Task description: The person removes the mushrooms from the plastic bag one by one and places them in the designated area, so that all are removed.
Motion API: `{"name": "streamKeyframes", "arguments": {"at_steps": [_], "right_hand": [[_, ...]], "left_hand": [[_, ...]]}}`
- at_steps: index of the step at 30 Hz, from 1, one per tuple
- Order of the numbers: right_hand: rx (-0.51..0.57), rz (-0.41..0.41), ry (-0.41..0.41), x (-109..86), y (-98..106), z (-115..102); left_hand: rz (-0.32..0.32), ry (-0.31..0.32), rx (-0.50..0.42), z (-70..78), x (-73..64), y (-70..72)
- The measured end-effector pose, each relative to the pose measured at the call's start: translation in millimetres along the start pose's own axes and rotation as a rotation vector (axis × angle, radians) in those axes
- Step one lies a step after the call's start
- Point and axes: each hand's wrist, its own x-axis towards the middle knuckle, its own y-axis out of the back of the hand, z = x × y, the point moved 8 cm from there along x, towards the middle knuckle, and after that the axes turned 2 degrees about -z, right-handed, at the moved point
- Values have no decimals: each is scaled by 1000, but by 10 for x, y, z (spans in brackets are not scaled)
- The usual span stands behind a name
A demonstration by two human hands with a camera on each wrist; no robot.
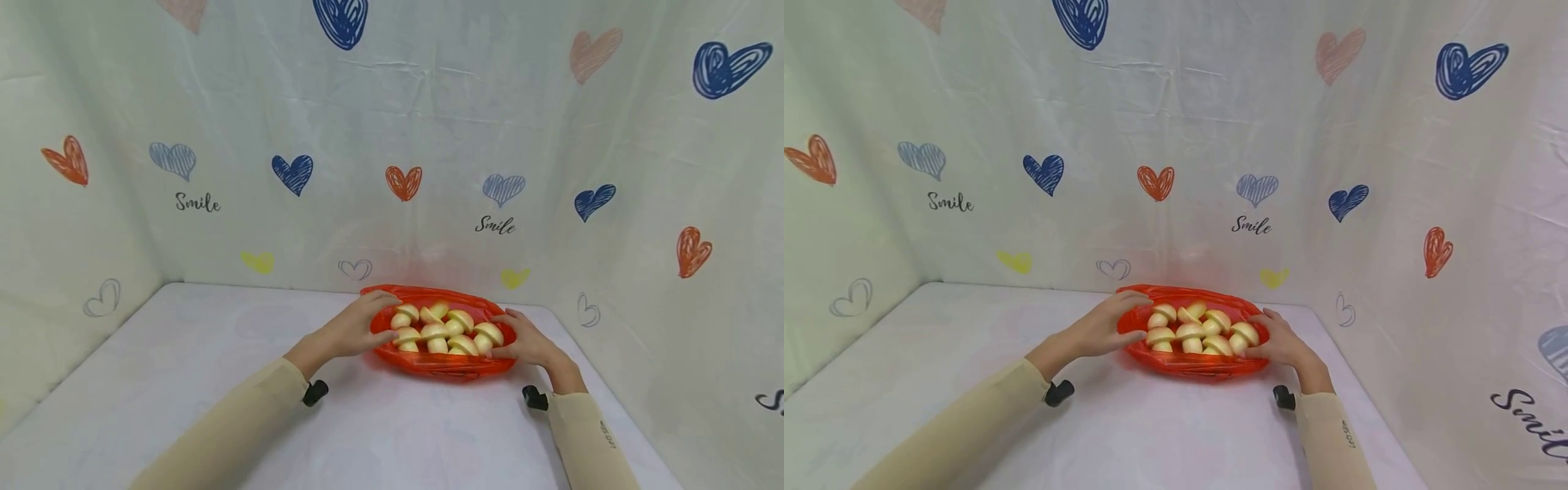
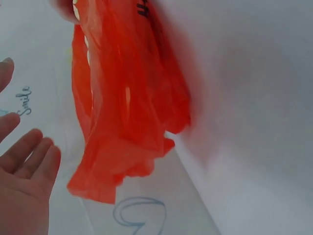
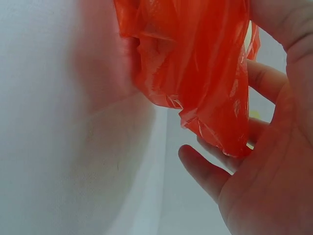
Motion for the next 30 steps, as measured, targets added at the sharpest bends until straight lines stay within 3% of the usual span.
{"name": "streamKeyframes", "arguments": {"at_steps": [5, 13, 20, 30], "right_hand": [[17, -23, -9, 7, -25, 18], [28, -30, 1, 4, -23, 11], [32, -36, -9, 13, -26, 25], [39, -43, -33, 16, -30, 31]], "left_hand": [[-114, 55, -64, 2, 118, -165], [-242, 236, -84, -139, 261, -368], [-264, 230, -131, -202, 328, -461], [-288, 231, -110, -258, 347, -562]]}}
